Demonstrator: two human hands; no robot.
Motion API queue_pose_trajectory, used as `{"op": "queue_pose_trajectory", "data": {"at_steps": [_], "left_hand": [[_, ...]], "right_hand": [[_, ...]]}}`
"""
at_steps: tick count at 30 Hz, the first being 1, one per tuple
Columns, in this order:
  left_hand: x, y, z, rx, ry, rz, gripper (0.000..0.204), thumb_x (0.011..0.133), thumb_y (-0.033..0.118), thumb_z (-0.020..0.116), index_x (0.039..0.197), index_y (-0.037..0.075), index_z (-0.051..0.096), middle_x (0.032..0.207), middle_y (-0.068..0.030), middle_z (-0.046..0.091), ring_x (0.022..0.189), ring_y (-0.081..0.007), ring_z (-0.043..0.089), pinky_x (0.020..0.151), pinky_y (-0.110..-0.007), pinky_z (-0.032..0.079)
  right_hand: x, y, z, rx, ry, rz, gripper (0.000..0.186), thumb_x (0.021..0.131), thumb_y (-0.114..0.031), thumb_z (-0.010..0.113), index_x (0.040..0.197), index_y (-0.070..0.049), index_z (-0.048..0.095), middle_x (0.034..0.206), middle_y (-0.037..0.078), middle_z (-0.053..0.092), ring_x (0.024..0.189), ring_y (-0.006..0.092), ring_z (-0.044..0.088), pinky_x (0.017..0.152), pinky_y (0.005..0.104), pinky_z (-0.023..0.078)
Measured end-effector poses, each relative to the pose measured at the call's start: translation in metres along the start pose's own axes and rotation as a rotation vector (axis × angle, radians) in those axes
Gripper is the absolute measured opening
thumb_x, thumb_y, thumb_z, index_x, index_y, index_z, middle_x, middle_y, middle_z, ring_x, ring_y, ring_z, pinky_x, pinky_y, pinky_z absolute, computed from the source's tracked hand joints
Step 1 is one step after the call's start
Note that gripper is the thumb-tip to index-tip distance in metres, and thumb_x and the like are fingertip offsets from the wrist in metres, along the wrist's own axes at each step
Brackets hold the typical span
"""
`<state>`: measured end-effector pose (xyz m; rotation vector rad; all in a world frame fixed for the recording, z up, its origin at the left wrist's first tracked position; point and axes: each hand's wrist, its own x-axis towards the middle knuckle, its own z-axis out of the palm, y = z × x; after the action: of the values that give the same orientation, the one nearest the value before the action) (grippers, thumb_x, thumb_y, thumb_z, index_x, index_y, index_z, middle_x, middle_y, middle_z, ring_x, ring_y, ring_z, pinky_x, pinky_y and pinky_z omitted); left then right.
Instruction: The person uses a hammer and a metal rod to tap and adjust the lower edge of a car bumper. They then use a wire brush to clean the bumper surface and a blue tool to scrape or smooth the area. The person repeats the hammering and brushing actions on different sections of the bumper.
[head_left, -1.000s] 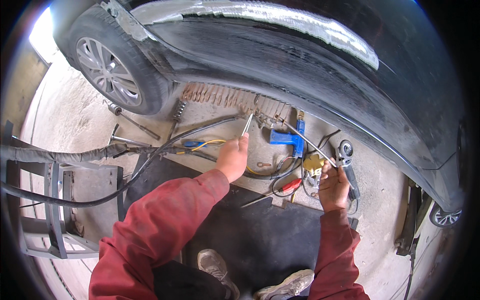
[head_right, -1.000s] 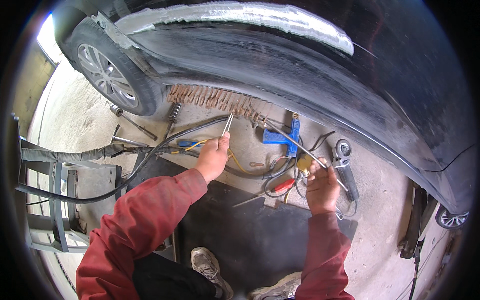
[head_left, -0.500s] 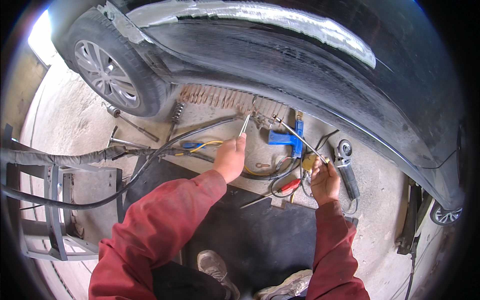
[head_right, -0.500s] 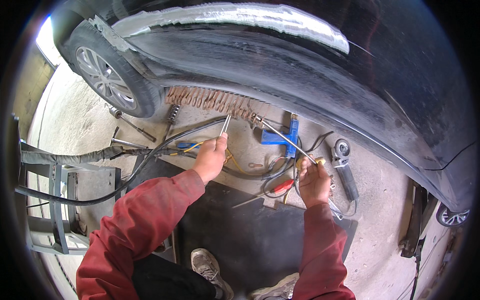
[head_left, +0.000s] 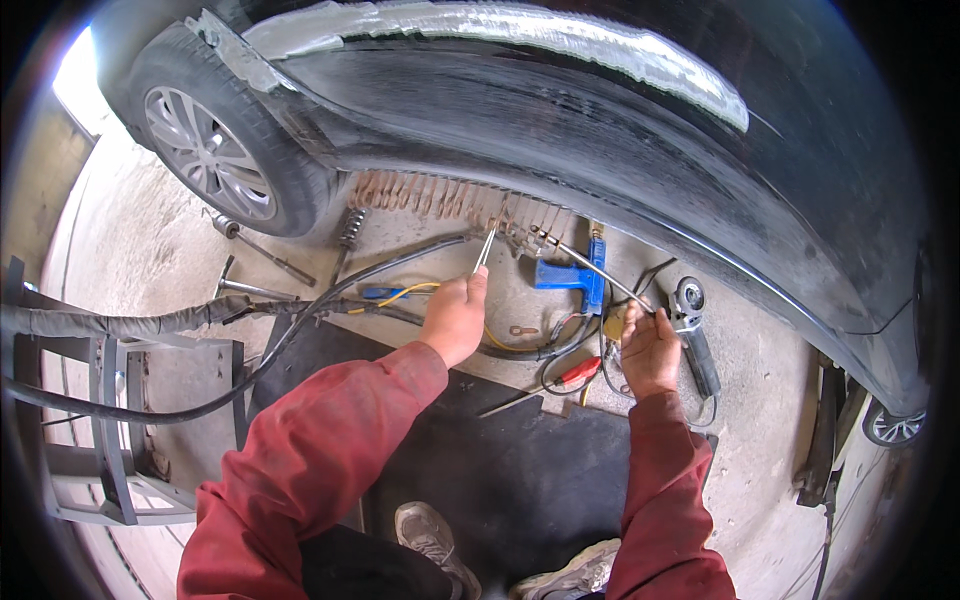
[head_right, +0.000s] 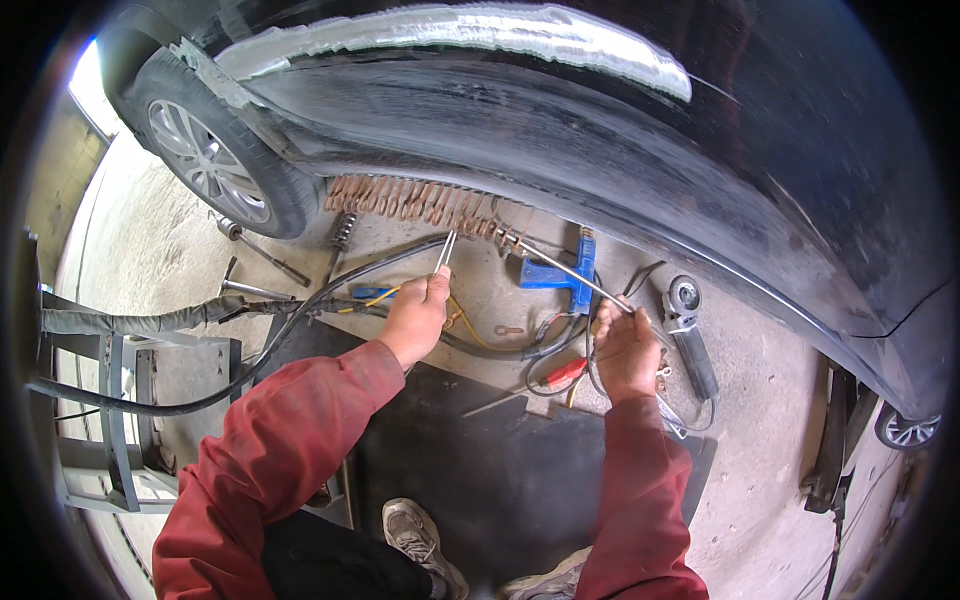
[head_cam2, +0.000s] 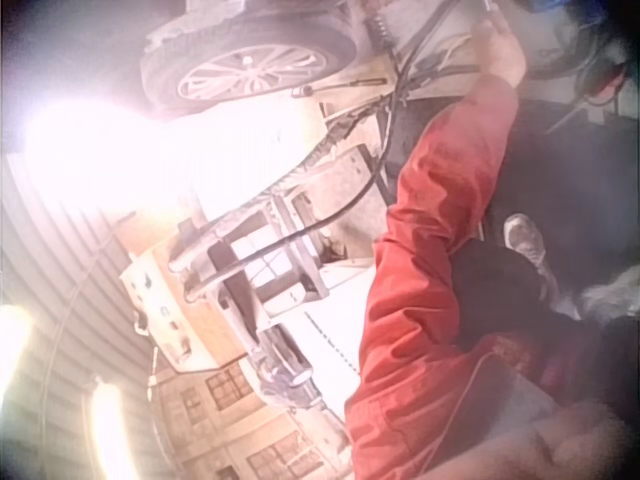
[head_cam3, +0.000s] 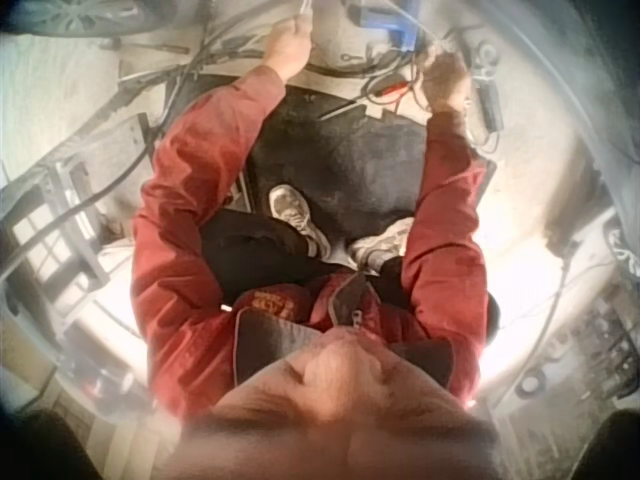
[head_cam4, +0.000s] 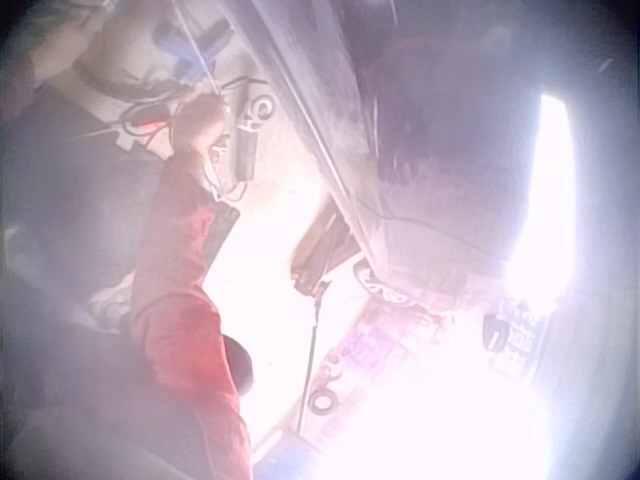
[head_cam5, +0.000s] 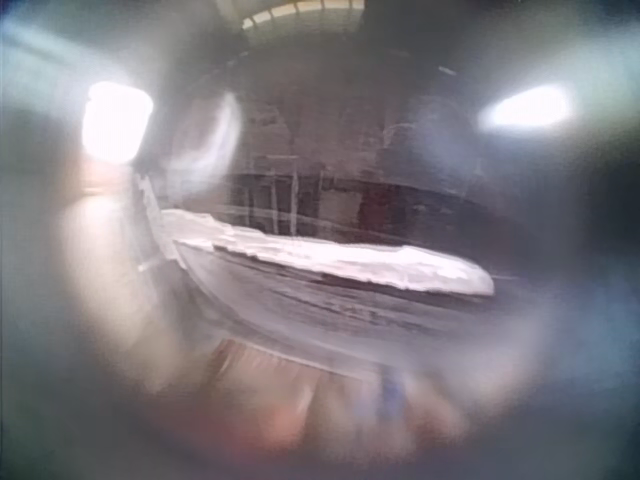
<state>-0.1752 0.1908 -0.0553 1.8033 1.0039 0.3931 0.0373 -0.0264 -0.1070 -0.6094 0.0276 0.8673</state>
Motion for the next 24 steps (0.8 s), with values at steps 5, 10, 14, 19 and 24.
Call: {"op": "queue_pose_trajectory", "data": {"at_steps": [5,10,14,19,24], "left_hand": [[0.000,0.000,-0.001,-0.002,0.005,0.002,0.054,0.103,0.041,0.036,0.081,-0.004,0.056,0.076,-0.0261,0.060,0.078,-0.0464,0.057,0.071,-0.051,0.043],[-0.002,0.002,-0.003,0.007,0.004,0.004,0.053,0.103,0.041,0.036,0.082,-0.004,0.057,0.078,-0.0270,0.060,0.080,-0.0471,0.057,0.072,-0.051,0.043],[-0.001,0.003,-0.003,0.002,0.003,0.022,0.053,0.103,0.040,0.036,0.082,-0.005,0.056,0.079,-0.0280,0.060,0.081,-0.0479,0.057,0.072,-0.051,0.043],[-0.001,0.003,-0.003,-0.001,0.000,0.019,0.052,0.102,0.039,0.036,0.083,-0.005,0.056,0.079,-0.0285,0.059,0.081,-0.0483,0.057,0.072,-0.051,0.043],[-0.003,0.005,-0.005,0.005,-0.010,0.017,0.053,0.102,0.040,0.036,0.082,-0.005,0.056,0.078,-0.0281,0.059,0.080,-0.0476,0.056,0.072,-0.050,0.043]], "right_hand": [[-0.013,-0.026,0.022,-0.137,-0.113,-0.086,0.034,0.104,-0.027,0.040,0.117,0.000,0.057,0.105,0.014,0.067,0.095,0.0200,0.065,0.081,0.0274,0.053],[-0.019,-0.039,0.039,-0.238,-0.109,-0.155,0.037,0.105,-0.030,0.036,0.119,-0.001,0.054,0.110,0.016,0.065,0.097,0.0213,0.064,0.078,0.0292,0.052],[-0.021,-0.040,0.044,-0.253,-0.107,-0.129,0.038,0.105,-0.032,0.037,0.121,-0.001,0.054,0.111,0.016,0.065,0.099,0.0215,0.065,0.077,0.0284,0.054],[-0.022,-0.036,0.044,-0.227,-0.080,-0.099,0.039,0.104,-0.033,0.040,0.124,-0.001,0.052,0.112,0.015,0.065,0.102,0.0222,0.064,0.080,0.0290,0.055],[-0.022,-0.036,0.045,-0.221,-0.102,-0.088,0.040,0.103,-0.033,0.042,0.127,-0.001,0.051,0.115,0.017,0.064,0.105,0.0232,0.064,0.082,0.0304,0.055]]}}
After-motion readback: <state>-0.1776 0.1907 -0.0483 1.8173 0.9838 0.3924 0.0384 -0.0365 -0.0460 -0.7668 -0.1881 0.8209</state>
